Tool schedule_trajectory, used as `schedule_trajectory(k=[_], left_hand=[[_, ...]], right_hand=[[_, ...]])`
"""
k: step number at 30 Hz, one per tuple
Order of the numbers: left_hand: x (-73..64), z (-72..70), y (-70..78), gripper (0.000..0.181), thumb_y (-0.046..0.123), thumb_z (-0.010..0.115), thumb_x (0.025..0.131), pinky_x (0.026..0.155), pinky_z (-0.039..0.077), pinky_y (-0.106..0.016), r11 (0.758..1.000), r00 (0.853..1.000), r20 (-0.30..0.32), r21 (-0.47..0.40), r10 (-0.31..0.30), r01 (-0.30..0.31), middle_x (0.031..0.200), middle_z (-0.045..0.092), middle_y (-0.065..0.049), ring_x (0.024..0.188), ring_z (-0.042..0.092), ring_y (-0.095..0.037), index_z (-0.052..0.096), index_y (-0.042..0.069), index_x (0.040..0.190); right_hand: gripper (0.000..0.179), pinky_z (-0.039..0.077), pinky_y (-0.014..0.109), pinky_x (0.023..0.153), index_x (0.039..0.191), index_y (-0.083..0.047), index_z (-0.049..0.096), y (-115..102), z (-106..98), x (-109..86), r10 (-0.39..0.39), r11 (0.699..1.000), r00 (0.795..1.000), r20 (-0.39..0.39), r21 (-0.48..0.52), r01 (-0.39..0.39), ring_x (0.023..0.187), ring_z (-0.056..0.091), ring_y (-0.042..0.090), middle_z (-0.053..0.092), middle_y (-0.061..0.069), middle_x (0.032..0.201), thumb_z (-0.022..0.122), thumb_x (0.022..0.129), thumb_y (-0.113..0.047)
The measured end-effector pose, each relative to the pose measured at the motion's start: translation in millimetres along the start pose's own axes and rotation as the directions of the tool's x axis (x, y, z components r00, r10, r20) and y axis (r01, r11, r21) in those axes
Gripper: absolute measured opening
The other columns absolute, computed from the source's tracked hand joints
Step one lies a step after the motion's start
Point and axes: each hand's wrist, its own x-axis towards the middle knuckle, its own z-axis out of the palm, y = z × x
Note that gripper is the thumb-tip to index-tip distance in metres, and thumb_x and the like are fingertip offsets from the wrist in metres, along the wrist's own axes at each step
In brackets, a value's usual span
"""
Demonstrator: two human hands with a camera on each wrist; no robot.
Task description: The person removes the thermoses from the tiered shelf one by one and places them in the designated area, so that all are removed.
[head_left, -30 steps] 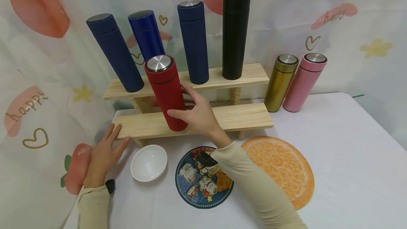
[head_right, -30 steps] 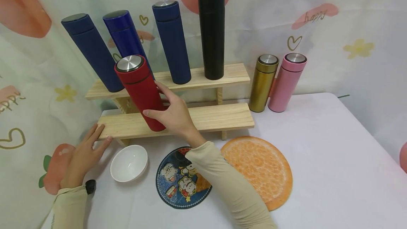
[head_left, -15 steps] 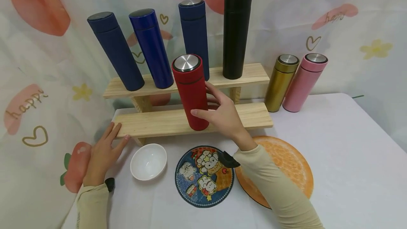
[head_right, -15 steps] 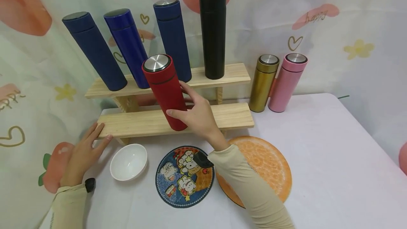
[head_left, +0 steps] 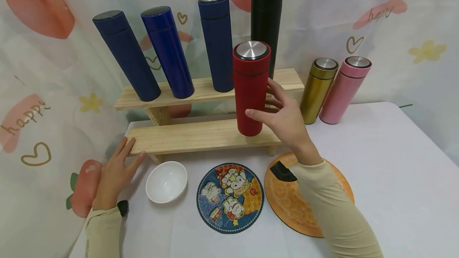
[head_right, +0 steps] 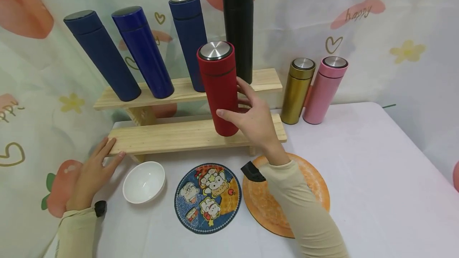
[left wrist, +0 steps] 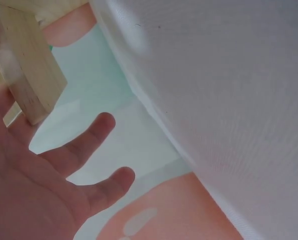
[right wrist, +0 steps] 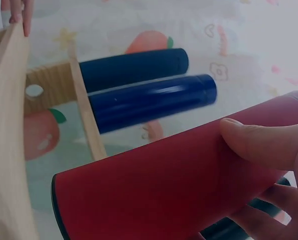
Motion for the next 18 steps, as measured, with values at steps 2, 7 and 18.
schedule_trajectory(k=[2,7,18], left_hand=[[-0.4,0.9,-0.7,0.076,0.05,0.062,0.108,0.105,0.034,-0.08,1.0,1.0,-0.011,0.003,0.01,-0.01,0.171,0.028,-0.027,0.142,0.039,-0.063,0.041,0.005,0.164],[-1.4,1.7,-1.2,0.074,0.047,0.065,0.107,0.103,0.036,-0.078,0.999,0.998,-0.049,-0.001,0.039,-0.039,0.169,0.032,-0.029,0.141,0.041,-0.064,0.043,0.003,0.163],[-1.1,2.7,-1.5,0.074,0.048,0.063,0.108,0.104,0.035,-0.079,0.999,0.999,-0.035,-0.003,0.033,-0.034,0.169,0.03,-0.029,0.142,0.039,-0.064,0.042,0.003,0.163]], right_hand=[[0.076,0.054,0.052,0.1,0.163,-0.022,0.048,-1.6,-8.4,1.3,-0.005,1.0,1.0,-0.029,-0.008,0.004,0.123,0.063,0.032,0.06,0.005,0.149,0.082,0.094,-0.016],[0.074,0.057,0.042,0.094,0.16,-0.029,0.052,-4.7,-26.8,4.6,0.012,0.999,0.994,-0.107,-0.032,-0.016,0.121,0.065,0.03,0.061,0.002,0.149,0.084,0.094,-0.02],[0.072,0.054,0.036,0.095,0.156,-0.028,0.057,-6.1,-64.1,2.4,0.006,0.999,0.959,-0.282,-0.044,-0.019,0.117,0.065,0.026,0.064,0.006,0.145,0.084,0.092,-0.013]])
